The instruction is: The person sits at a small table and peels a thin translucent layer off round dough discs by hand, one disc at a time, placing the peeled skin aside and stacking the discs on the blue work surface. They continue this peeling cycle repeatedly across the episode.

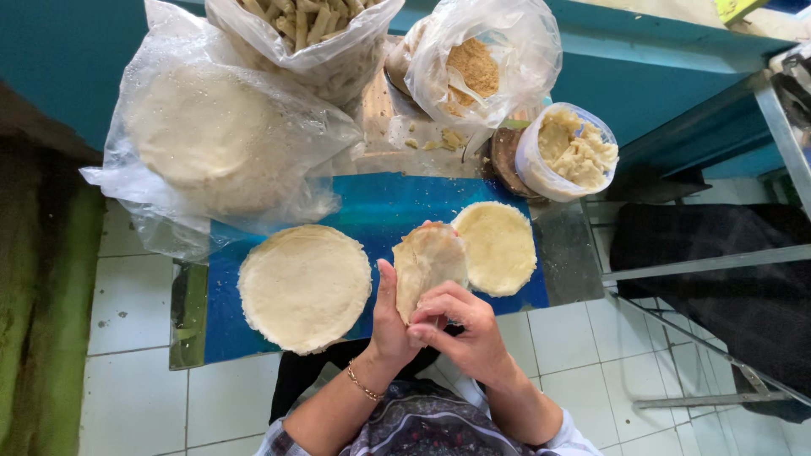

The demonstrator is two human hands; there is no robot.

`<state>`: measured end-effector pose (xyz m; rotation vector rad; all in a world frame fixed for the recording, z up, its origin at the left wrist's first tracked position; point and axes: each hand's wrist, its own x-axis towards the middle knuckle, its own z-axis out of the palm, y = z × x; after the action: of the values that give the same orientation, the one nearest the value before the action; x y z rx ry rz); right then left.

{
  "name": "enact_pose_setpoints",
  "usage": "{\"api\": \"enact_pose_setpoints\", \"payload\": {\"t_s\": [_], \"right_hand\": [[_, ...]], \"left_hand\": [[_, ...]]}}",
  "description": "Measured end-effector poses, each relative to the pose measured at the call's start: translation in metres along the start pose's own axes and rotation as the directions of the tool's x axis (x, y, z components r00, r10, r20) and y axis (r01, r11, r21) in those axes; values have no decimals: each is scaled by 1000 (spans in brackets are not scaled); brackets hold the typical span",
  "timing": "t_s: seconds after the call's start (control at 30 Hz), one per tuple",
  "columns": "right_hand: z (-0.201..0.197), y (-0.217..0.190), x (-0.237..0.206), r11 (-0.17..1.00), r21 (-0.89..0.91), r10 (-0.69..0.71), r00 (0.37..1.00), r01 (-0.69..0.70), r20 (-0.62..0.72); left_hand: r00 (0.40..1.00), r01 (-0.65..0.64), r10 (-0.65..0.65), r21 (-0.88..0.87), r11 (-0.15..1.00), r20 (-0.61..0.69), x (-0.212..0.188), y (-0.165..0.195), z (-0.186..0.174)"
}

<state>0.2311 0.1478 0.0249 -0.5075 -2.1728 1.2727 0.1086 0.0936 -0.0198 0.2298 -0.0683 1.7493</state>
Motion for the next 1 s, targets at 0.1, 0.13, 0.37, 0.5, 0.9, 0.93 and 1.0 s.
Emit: {"api": "enact_pose_setpoints", "payload": {"t_s": [0.1,0.13,0.37,0.5,0.9,0.93,1.0], "right_hand": [[-2,8,2,996,76,42,999,-43,13],[-3,11,2,994,100,50,999,-52,19],[-5,17,-1,988,130,96,994,-88,-56],[-3,18,2,975,172,150,987,-139,-56],[-3,24,0,953,242,202,977,-182,-63],[-2,27,4,912,337,271,961,-236,-60],[-3,27,6,914,340,262,961,-220,-84]], "left_hand": [[987,58,-15,-262,963,162,0,1,-3],[999,40,-40,-12,999,-10,2,1,-3],[991,10,36,341,940,-127,13,-3,7],[991,23,31,403,915,-127,14,-3,6],[979,71,5,360,930,-206,17,-7,-12],[972,111,-41,295,949,-233,20,-5,-13],[955,172,-125,160,972,-268,22,-3,-13]]}}
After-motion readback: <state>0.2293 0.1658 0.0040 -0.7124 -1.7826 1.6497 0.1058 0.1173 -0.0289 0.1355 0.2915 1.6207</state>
